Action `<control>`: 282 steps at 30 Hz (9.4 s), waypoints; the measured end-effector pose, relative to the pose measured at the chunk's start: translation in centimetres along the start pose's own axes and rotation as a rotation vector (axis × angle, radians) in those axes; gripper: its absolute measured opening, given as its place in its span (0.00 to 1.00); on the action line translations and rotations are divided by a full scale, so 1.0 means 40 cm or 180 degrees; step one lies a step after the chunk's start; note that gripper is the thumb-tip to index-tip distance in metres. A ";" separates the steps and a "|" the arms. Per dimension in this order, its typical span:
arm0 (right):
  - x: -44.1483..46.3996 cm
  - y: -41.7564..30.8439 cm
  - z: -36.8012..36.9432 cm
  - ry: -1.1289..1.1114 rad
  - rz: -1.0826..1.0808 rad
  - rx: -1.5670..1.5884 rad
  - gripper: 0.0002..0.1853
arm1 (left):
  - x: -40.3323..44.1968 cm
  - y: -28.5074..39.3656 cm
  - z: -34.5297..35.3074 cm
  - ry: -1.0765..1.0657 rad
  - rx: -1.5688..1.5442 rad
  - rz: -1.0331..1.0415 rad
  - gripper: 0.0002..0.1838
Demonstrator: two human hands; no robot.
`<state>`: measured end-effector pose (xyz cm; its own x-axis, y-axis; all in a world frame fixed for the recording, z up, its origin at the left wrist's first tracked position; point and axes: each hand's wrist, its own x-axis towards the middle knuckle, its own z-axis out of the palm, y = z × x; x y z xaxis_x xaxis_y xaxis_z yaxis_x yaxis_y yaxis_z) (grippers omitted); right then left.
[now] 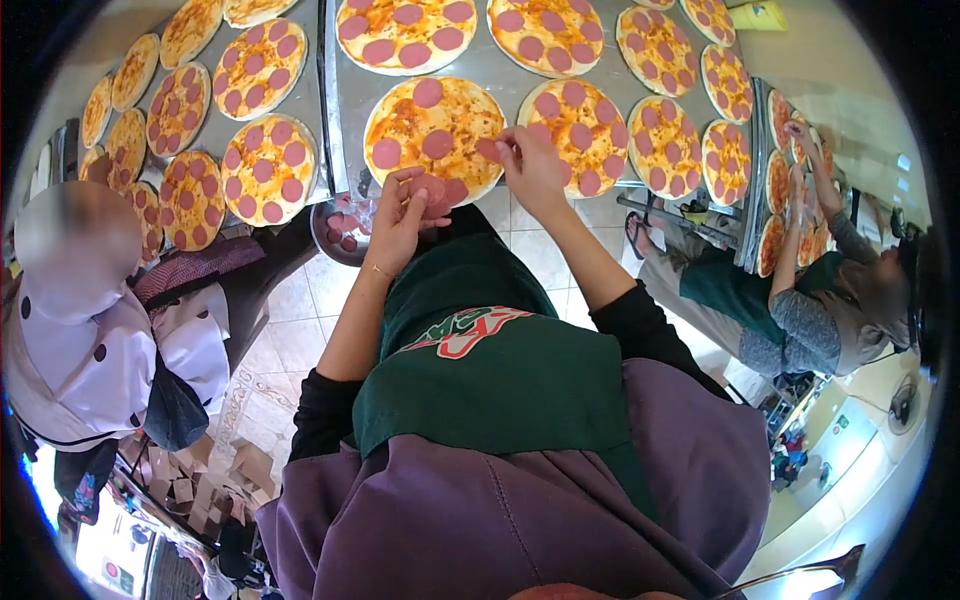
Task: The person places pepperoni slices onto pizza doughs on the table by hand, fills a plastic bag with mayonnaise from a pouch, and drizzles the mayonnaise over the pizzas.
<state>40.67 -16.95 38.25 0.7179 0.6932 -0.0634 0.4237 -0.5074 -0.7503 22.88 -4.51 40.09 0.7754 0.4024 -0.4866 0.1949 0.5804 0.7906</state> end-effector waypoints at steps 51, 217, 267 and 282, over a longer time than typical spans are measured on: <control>0.050 -0.153 0.015 -0.0819 -0.1865 0.0019 0.09 | 0.010 0.032 0.024 0.0356 -0.0781 0.0202 0.12; 0.851 -0.178 -0.035 0.0058 -0.1293 0.0874 0.07 | 0.639 0.448 -0.032 0.0745 -0.0949 0.1169 0.18; 1.255 -0.103 0.101 0.1121 -0.1744 -0.1272 0.08 | 0.867 0.492 -0.053 0.1194 -0.0886 0.1498 0.17; 1.026 -0.158 0.068 -0.0054 -0.2565 0.0134 0.13 | 0.860 0.486 -0.018 0.0989 -0.0947 0.1619 0.14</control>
<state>65.95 16.09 38.60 0.1918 0.8457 0.4980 0.7862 0.1713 -0.5938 52.91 21.15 38.47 0.5092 0.8372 -0.1997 -0.3580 0.4170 0.8354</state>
